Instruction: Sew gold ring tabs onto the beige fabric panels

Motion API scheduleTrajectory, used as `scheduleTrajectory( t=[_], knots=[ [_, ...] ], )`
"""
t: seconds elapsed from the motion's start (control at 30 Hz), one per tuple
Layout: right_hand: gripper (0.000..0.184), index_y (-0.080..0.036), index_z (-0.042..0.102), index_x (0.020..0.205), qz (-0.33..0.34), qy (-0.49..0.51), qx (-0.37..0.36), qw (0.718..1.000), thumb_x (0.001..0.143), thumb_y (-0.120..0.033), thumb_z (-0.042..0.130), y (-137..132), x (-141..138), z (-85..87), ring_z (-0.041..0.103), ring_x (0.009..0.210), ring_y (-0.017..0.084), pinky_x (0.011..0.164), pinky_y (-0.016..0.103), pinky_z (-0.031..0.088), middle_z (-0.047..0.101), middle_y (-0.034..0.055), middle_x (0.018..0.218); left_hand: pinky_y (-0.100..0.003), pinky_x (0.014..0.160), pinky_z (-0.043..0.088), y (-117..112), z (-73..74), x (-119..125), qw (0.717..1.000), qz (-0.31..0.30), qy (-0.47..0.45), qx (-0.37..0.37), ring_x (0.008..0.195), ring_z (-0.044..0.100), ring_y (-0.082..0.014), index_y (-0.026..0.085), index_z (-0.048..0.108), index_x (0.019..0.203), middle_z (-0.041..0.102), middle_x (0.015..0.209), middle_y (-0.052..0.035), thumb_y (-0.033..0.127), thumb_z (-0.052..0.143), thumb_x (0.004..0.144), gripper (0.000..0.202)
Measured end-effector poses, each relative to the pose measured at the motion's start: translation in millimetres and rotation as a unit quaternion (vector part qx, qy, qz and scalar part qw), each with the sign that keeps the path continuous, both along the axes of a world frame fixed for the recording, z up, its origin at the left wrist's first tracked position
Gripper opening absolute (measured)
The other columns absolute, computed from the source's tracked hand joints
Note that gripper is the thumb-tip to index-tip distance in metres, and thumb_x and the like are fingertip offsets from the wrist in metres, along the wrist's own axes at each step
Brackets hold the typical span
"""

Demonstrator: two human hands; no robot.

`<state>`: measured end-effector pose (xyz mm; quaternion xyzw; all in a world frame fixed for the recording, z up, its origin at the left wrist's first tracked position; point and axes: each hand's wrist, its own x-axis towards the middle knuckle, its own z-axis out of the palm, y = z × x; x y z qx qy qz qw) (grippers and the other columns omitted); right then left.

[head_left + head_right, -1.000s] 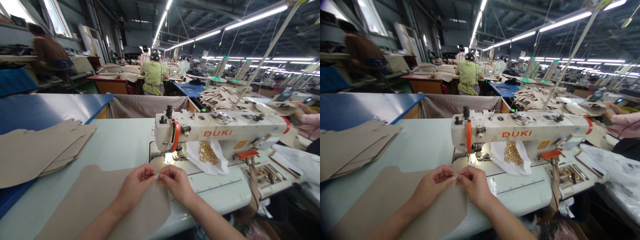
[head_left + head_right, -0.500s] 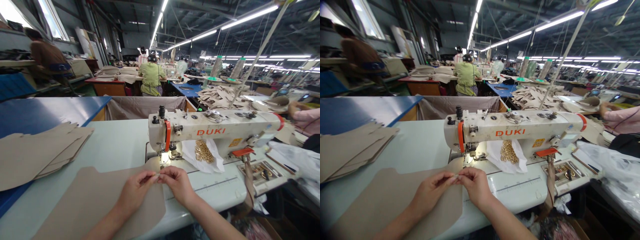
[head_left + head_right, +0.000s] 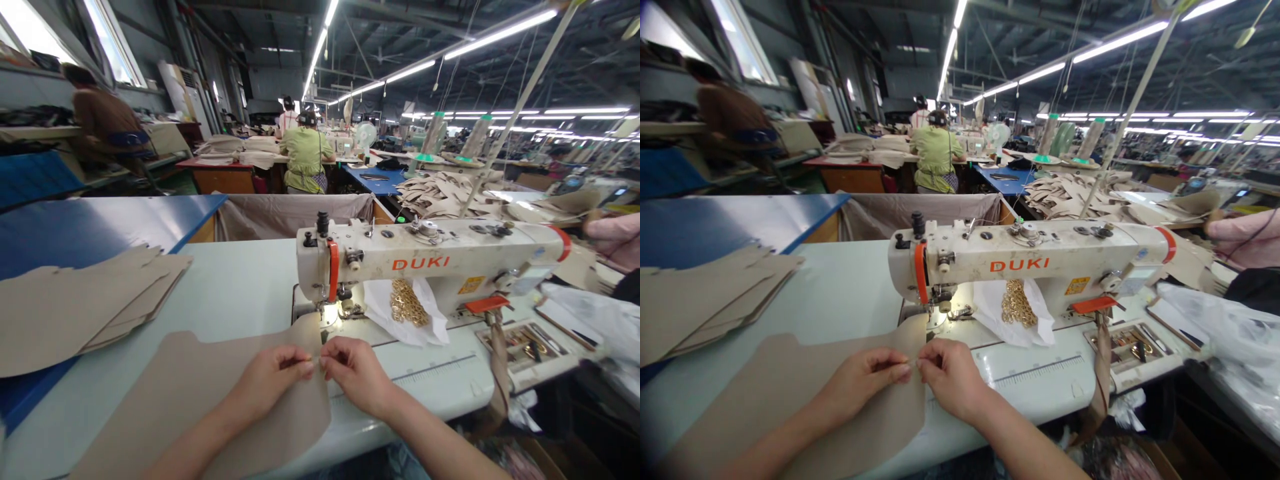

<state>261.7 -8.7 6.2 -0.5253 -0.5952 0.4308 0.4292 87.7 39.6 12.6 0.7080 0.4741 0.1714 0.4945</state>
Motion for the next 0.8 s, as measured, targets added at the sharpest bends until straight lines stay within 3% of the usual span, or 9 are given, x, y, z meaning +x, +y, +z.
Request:
scheduleTrajectory(
  t=[0.13, 0.27, 0.37, 0.43, 0.57, 0.67, 0.8],
  knots=[
    [0.012, -0.017, 0.057, 0.066, -0.006, 0.012, -0.016, 1.0, 0.077, -0.011, 0.052, 0, -4, -4.7, 0.047, 0.052, 0.01, 0.052, 0.02, 0.034, 0.053, -0.0041, 0.056, -0.024, 0.057, 0.04, 4, 0.2, -8, 0.999, -0.029, 0.029, 0.021, 0.063, 0.056, -0.0171, 0.016, 0.068, 0.071, 0.064, 0.065, 0.0003, 0.045, 0.057, 0.072, 0.031],
    [0.012, -0.017, 0.055, 0.067, -0.02, 0.059, -0.079, 0.995, 0.074, -0.008, 0.052, 10, -4, -9.8, 0.049, 0.051, 0.01, 0.052, 0.02, 0.037, 0.053, -0.0051, 0.054, -0.027, 0.065, 0.046, 17, 11.4, -9, 0.997, -0.066, 0.02, 0.038, 0.071, 0.062, -0.0201, 0.017, 0.066, 0.072, 0.068, 0.071, -0.0016, 0.046, 0.05, 0.078, 0.034],
    [0.014, -0.017, 0.053, 0.067, -0.036, 0.063, -0.114, 0.991, 0.072, -0.005, 0.051, 21, -2, -10.3, 0.05, 0.047, 0.01, 0.047, 0.019, 0.037, 0.052, -0.006, 0.051, -0.031, 0.077, 0.049, 30, 12.5, -5, 0.99, -0.028, 0.039, 0.135, 0.082, 0.064, -0.0228, 0.018, 0.066, 0.08, 0.071, 0.082, -0.0041, 0.042, 0.043, 0.082, 0.034],
    [0.015, -0.017, 0.052, 0.066, -0.047, 0.061, -0.141, 0.987, 0.072, -0.004, 0.05, 28, -1, -7.9, 0.05, 0.044, 0.009, 0.043, 0.018, 0.036, 0.051, -0.0064, 0.05, -0.036, 0.088, 0.048, 36, 3.0, -2, 0.969, -0.02, 0.051, 0.241, 0.097, 0.062, -0.024, 0.018, 0.065, 0.096, 0.07, 0.1, -0.007, 0.037, 0.043, 0.083, 0.032],
    [0.017, -0.017, 0.048, 0.064, -0.054, 0.053, -0.201, 0.977, 0.074, -0.004, 0.048, 41, -2, -0.2, 0.051, 0.038, 0.007, 0.037, 0.016, 0.034, 0.053, -0.006, 0.05, -0.038, 0.103, 0.041, 34, -27.7, -3, 0.916, -0.08, 0.079, 0.386, 0.119, 0.051, -0.0202, 0.016, 0.056, 0.12, 0.058, 0.128, -0.0096, 0.024, 0.041, 0.087, 0.037],
    [0.017, -0.017, 0.049, 0.063, -0.046, 0.041, -0.236, 0.97, 0.076, -0.005, 0.047, 48, -7, 3.4, 0.052, 0.035, 0.007, 0.036, 0.015, 0.036, 0.055, -0.0059, 0.046, -0.035, 0.105, 0.039, 26, -40.9, -8, 0.902, -0.089, 0.111, 0.408, 0.123, 0.048, -0.0176, 0.015, 0.052, 0.125, 0.055, 0.131, -0.0097, 0.019, 0.035, 0.091, 0.038],
    [0.017, -0.016, 0.052, 0.061, -0.029, 0.015, -0.261, 0.965, 0.074, -0.005, 0.049, 56, -16, 3.4, 0.052, 0.032, 0.007, 0.037, 0.014, 0.039, 0.055, -0.006, 0.041, -0.035, 0.105, 0.04, 19, -41.7, -13, 0.905, -0.066, 0.131, 0.4, 0.123, 0.048, -0.0183, 0.015, 0.049, 0.127, 0.055, 0.132, -0.0106, 0.023, 0.036, 0.092, 0.039]
  ],
)
